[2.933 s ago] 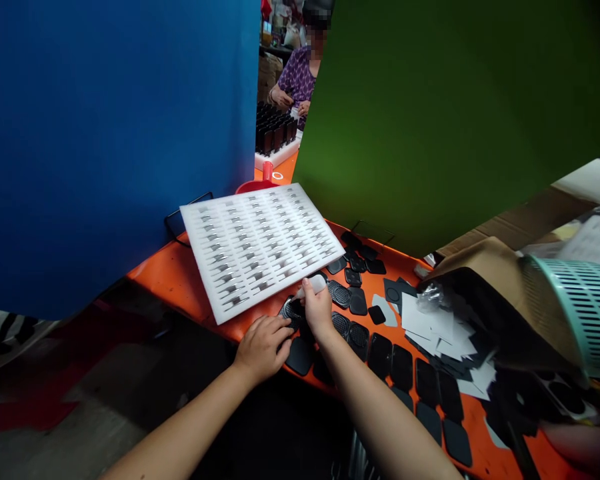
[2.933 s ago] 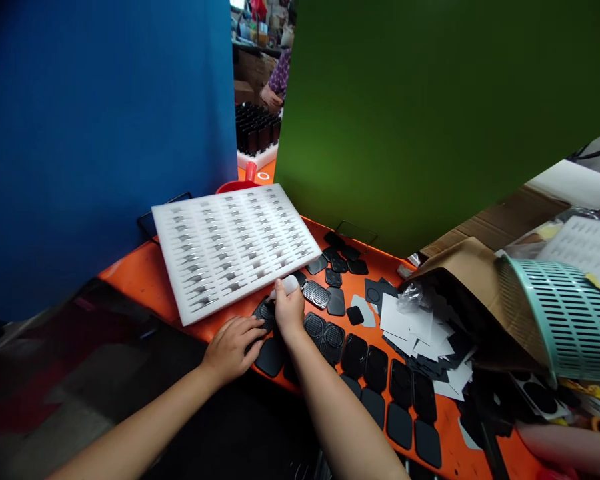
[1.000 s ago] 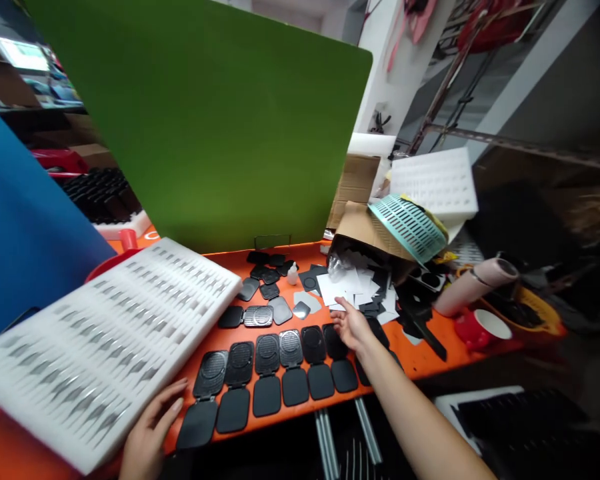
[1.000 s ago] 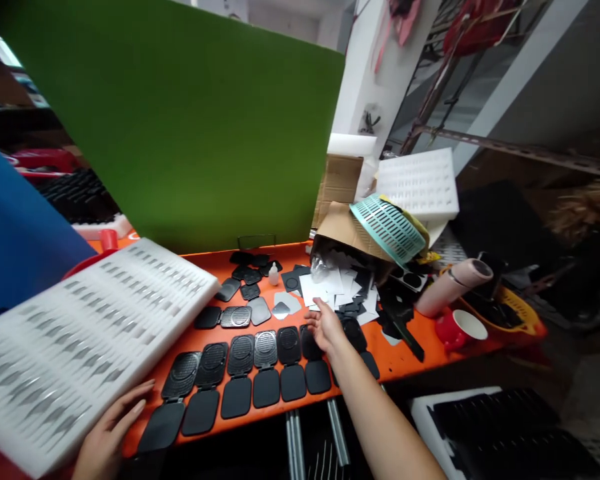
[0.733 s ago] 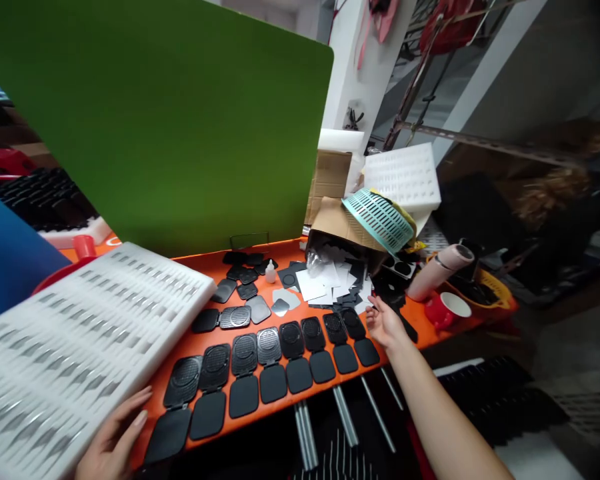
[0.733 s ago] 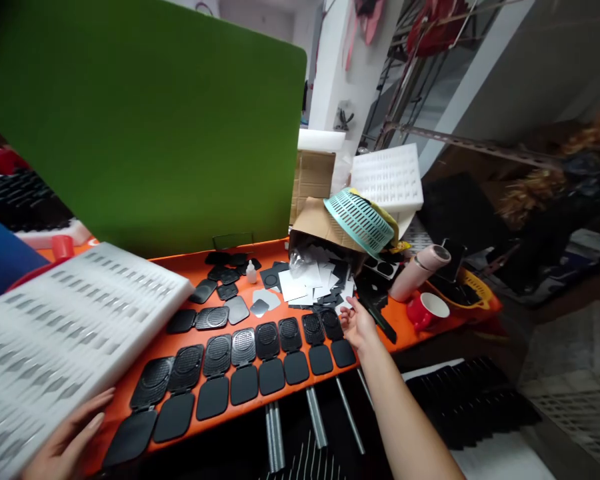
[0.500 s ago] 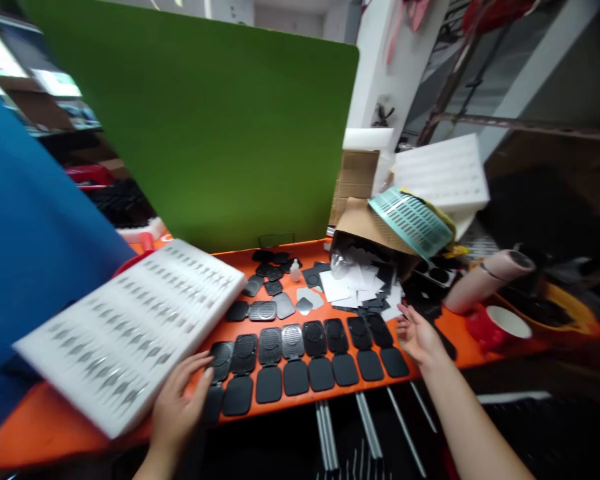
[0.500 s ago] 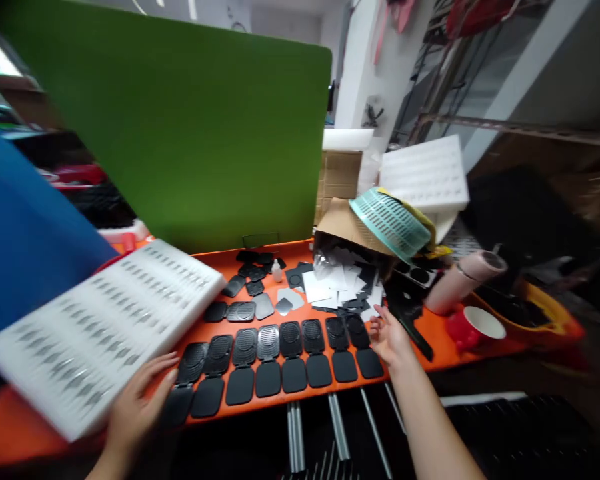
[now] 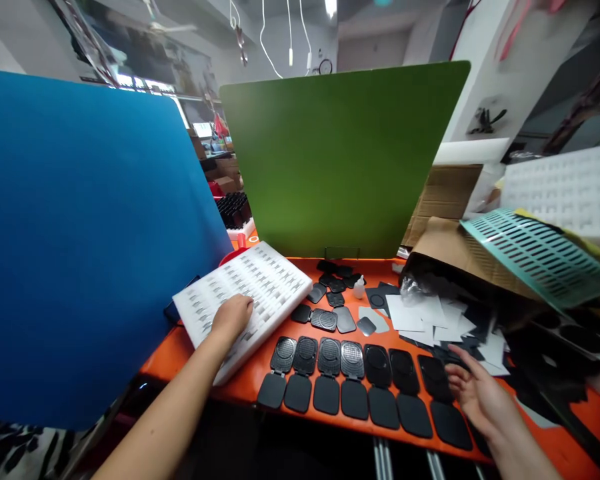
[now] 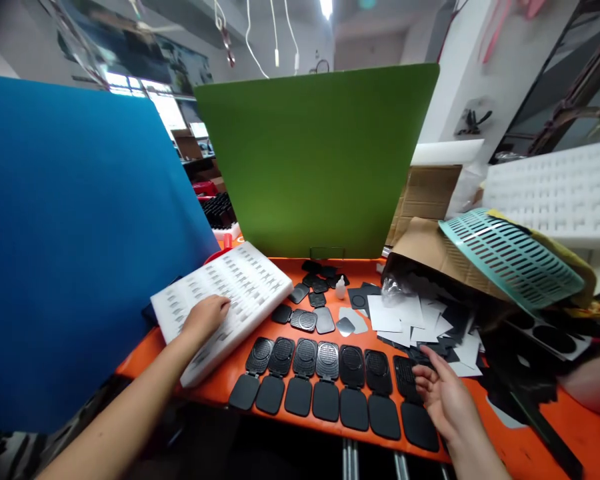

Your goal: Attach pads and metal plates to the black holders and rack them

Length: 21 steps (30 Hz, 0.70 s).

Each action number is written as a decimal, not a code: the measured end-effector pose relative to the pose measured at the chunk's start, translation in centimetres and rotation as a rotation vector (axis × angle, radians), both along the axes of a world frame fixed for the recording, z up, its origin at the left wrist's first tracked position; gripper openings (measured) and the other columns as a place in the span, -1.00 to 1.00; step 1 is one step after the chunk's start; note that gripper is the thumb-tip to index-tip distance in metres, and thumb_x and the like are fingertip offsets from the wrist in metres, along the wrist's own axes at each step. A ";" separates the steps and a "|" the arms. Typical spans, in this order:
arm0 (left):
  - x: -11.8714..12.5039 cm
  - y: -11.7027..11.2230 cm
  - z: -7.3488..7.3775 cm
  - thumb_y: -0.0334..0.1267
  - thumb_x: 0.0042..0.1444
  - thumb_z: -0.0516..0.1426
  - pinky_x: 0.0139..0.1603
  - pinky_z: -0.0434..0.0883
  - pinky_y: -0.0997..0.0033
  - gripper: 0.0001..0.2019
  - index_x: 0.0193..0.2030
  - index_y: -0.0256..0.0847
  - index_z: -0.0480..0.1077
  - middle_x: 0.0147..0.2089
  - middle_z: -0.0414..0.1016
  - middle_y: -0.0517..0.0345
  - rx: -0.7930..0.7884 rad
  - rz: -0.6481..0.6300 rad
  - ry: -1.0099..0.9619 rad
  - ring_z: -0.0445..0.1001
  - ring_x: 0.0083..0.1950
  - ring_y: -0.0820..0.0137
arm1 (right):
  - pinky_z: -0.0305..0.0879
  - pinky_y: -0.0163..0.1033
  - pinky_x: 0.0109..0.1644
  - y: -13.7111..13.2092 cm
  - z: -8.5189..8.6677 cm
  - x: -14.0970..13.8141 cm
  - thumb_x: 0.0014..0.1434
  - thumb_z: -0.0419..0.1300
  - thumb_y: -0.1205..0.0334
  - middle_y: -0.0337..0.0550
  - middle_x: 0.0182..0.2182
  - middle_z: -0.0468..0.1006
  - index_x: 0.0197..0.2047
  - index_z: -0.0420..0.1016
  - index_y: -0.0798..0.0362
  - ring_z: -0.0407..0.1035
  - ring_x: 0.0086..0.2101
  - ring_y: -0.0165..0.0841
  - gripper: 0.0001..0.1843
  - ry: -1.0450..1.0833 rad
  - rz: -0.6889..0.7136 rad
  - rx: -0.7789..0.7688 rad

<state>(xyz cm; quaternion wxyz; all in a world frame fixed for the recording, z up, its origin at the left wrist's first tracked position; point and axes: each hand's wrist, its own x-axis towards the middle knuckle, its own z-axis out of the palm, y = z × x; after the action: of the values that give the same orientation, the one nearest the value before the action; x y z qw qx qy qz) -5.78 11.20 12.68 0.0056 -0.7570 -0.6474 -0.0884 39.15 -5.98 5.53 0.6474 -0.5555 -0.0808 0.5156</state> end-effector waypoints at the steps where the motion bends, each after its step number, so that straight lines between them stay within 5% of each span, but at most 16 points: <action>1: 0.4 0.8 -0.1 -0.24 0.09 0.01 -0.20 0.31 0.35 -0.81 -0.36 -0.24 0.41 -0.30 0.46 0.04 -0.039 0.000 0.020 0.42 -0.21 0.30 | 0.25 -0.50 -0.64 0.0 0.4 -0.7 -0.05 0.20 0.21 -0.28 -0.61 0.45 -0.08 0.31 -0.05 0.30 -0.67 -0.53 -0.60 -0.036 0.018 0.000; 5: 1.4 3.0 -0.4 -0.17 0.08 0.06 -0.25 0.34 0.30 -0.78 -0.32 -0.33 0.36 -0.33 0.42 0.10 -0.128 0.017 0.055 0.41 -0.31 0.40 | 0.21 -0.49 -0.63 0.0 1.7 -3.7 -0.10 0.23 0.07 -0.26 -0.61 0.46 -0.09 0.29 0.02 0.30 -0.66 -0.52 -0.52 -0.191 0.127 -0.011; 8: 1.0 2.8 0.4 -0.24 0.04 0.08 -0.23 0.31 0.32 -0.83 -0.41 -0.32 0.37 -0.33 0.44 -0.02 -0.083 0.012 0.023 0.42 -0.26 0.29 | 0.20 -0.45 -0.64 0.1 2.1 -6.2 -0.11 0.20 -0.04 -0.23 -0.62 0.46 -0.15 0.33 0.08 0.30 -0.66 -0.49 -0.51 -0.317 0.210 -0.027; 13: 0.8 -3.0 1.1 -0.14 0.13 -0.10 -0.17 0.28 0.36 -0.73 -0.26 -0.21 0.33 -0.22 0.43 0.05 0.094 0.050 -0.137 0.38 -0.15 0.28 | 0.28 -0.32 -0.51 1.2 1.9 -12.4 -0.03 0.11 -0.08 -0.16 -0.57 0.48 -0.23 0.42 0.12 0.34 -0.58 -0.40 -0.55 -0.541 0.444 0.068; 17: 3.5 -9.4 -2.4 -0.08 0.06 -0.01 -0.36 0.32 0.48 -0.74 -0.43 -0.22 0.33 -0.46 0.41 0.18 -0.138 -0.063 -0.879 0.40 -0.38 0.38 | 0.32 -0.25 -0.31 3.3 1.7 -19.5 0.05 0.05 -0.02 -0.08 -0.27 0.51 -0.09 0.41 0.02 0.40 -0.35 -0.31 -0.58 -0.622 0.655 0.218; 21: 5.0 -11.8 -6.3 -0.08 0.06 -0.01 -0.41 0.34 0.49 -0.73 -0.40 -0.27 0.31 -0.49 0.40 0.15 -0.171 0.069 -1.096 0.39 -0.43 0.40 | 0.27 -0.30 -0.35 5.9 1.0 -24.6 0.08 0.02 0.07 -0.16 -0.41 0.50 -0.22 0.44 0.05 0.37 -0.41 -0.36 -0.69 -0.672 0.721 0.289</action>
<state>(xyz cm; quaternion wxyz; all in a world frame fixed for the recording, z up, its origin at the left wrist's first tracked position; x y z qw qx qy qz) -0.82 -0.64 6.36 -0.3907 -0.5761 -0.5850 -0.4162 14.54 -0.07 6.50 0.4370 -0.5324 -0.5410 0.4826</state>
